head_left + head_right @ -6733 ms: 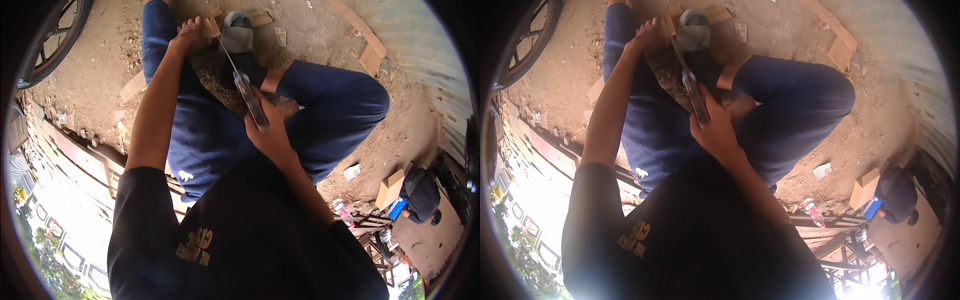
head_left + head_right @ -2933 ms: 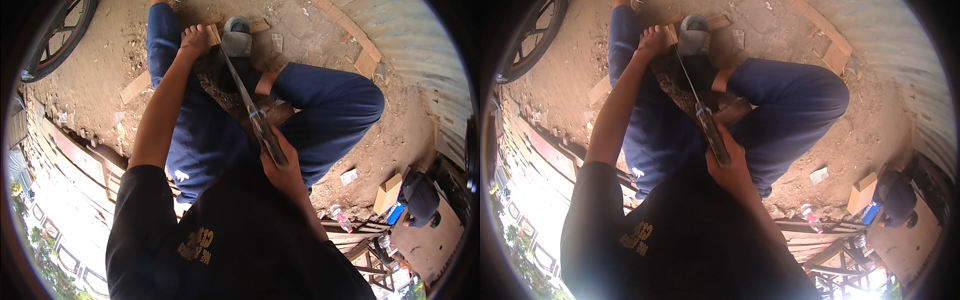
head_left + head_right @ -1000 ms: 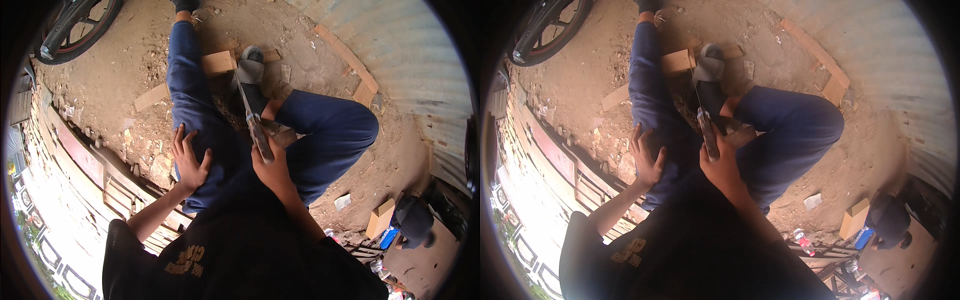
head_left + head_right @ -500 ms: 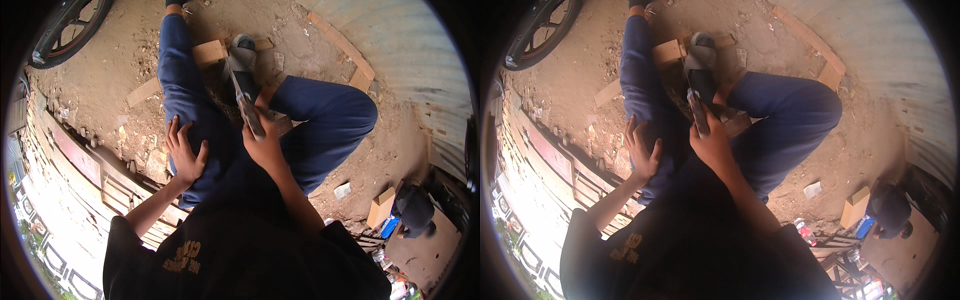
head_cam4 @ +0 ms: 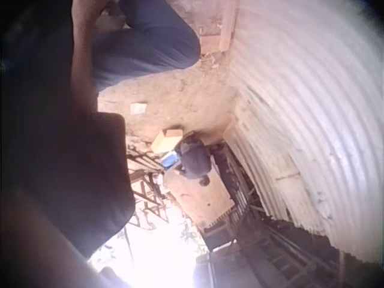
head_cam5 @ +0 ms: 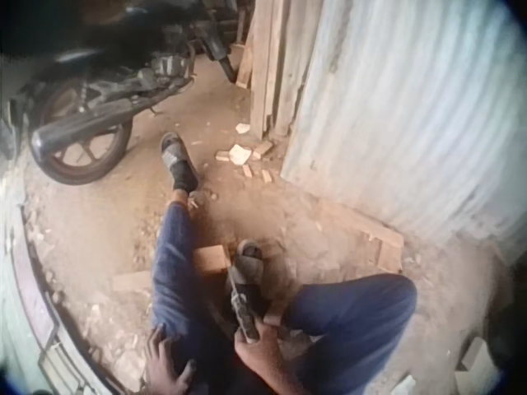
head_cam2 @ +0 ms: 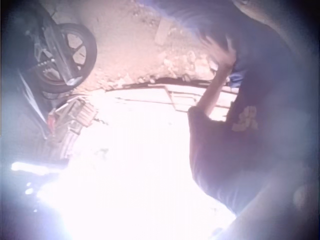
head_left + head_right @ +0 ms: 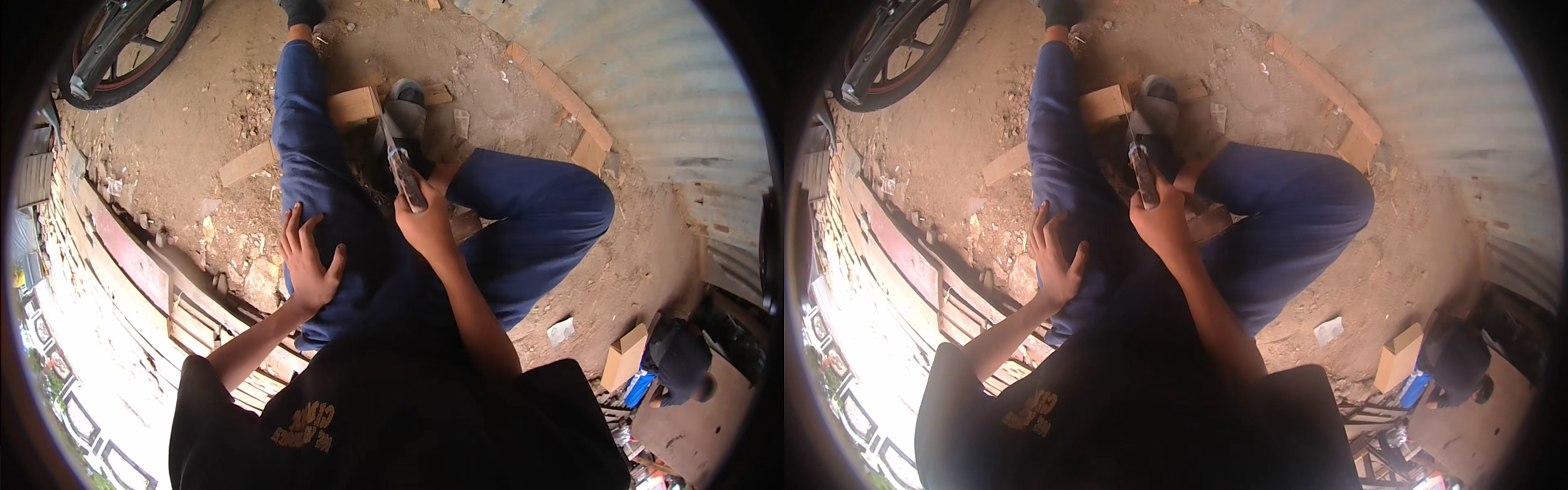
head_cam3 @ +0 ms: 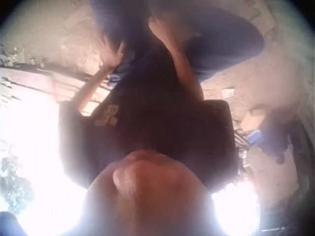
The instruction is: The person sits on the ground and uses a hand saw to cut a small piece of wood held between their legs. They repeatedly saw back and forth, adjusting the wood occasionally, while another person works nearby.
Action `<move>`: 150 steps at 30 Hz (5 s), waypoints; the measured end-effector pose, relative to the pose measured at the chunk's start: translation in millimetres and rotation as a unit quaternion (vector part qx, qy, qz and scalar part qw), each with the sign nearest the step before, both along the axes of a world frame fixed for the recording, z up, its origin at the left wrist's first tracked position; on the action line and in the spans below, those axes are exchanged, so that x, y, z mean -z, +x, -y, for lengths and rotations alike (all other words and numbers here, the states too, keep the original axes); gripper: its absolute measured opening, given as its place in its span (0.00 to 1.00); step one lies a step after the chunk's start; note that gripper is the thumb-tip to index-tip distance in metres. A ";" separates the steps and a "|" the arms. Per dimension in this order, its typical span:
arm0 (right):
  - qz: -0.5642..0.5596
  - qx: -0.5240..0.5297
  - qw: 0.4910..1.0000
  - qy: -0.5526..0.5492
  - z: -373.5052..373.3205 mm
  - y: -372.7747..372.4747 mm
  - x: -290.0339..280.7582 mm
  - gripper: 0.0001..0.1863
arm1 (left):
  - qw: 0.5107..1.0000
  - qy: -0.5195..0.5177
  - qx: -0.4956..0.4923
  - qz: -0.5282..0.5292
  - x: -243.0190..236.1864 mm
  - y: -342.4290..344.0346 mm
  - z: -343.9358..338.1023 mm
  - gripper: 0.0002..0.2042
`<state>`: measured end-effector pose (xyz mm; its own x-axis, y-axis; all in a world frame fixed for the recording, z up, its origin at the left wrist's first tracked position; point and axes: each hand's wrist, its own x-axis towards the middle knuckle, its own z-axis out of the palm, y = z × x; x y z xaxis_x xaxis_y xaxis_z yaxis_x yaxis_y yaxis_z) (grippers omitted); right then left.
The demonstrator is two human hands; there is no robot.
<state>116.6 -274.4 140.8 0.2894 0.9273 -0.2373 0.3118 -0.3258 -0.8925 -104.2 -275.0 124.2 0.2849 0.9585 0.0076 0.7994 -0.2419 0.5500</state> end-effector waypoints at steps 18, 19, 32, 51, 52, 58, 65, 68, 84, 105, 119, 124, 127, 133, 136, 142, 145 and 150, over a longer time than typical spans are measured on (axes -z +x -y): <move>-0.002 0.012 0.999 0.037 78.2 -6.8 -42.3 0.24 | 1.000 0.016 0.003 0.013 2.6 -9.2 6.4 0.28; -0.007 0.006 0.999 0.033 79.1 -3.3 -46.5 0.25 | 1.000 0.018 0.003 0.008 3.0 -8.3 6.8 0.28; -0.022 0.007 0.999 0.024 51.5 -0.4 -35.2 0.23 | 1.000 0.000 0.012 0.022 -1.6 -1.1 -0.4 0.28; -0.015 0.006 1.000 -0.006 5.9 -12.7 -10.1 0.26 | 0.999 -0.019 0.024 0.017 -2.9 -2.9 -6.4 0.28; -0.002 0.015 0.999 0.034 25.3 -9.9 -14.2 0.25 | 1.000 -0.014 0.023 0.013 -3.5 -0.5 -7.7 0.28; -0.013 0.015 1.000 0.015 -38.6 -5.9 17.5 0.23 | 0.999 -0.011 0.023 0.035 1.7 1.6 -5.3 0.29; 0.038 0.005 0.997 0.069 30.5 -4.1 -0.6 0.27 | 1.000 -0.007 0.010 0.016 -2.0 1.2 -7.7 0.29; 0.017 0.010 0.999 0.034 -5.0 -8.2 4.3 0.23 | 1.000 -0.026 0.011 0.014 -5.3 -1.2 1.3 0.29; -0.052 0.031 0.998 -0.010 -58.1 -6.3 23.9 0.19 | 0.999 -0.022 0.032 0.021 3.5 -5.7 -7.8 0.29; -0.003 0.034 0.998 0.045 -52.5 -8.2 46.9 0.24 | 0.999 -0.022 0.025 0.014 -0.2 3.0 -8.9 0.28; -0.090 -0.021 0.992 -0.083 -73.0 3.4 19.4 0.30 | 0.998 -0.045 0.029 0.016 -1.7 -3.4 -8.8 0.28; 0.009 0.008 0.998 0.059 17.3 -4.2 13.1 0.28 | 0.999 -0.029 0.024 0.010 -1.6 -0.7 -8.3 0.28; -0.001 0.013 0.999 0.049 -22.6 -1.1 31.3 0.26 | 0.999 -0.032 0.021 0.020 0.0 4.3 -9.0 0.29; 0.017 0.003 0.999 0.044 -3.4 -5.9 23.2 0.30 | 0.999 -0.035 0.016 0.021 1.5 -1.1 -13.0 0.28; 0.009 -0.002 0.999 0.051 37.3 -8.2 14.3 0.31 | 0.999 -0.034 0.023 0.000 -3.6 -1.0 -6.3 0.28; -0.057 0.025 0.998 0.026 -64.6 -6.2 46.3 0.25 | 0.999 -0.031 0.024 0.019 1.2 -2.0 -11.3 0.28; 0.009 0.025 0.994 0.102 7.7 -19.0 49.9 0.29 | 0.999 -0.030 0.023 0.011 0.2 -4.3 -10.0 0.28; -0.048 0.030 0.997 0.054 -40.0 -6.6 62.4 0.29 | 0.999 -0.018 0.030 0.006 -0.5 2.8 -6.5 0.28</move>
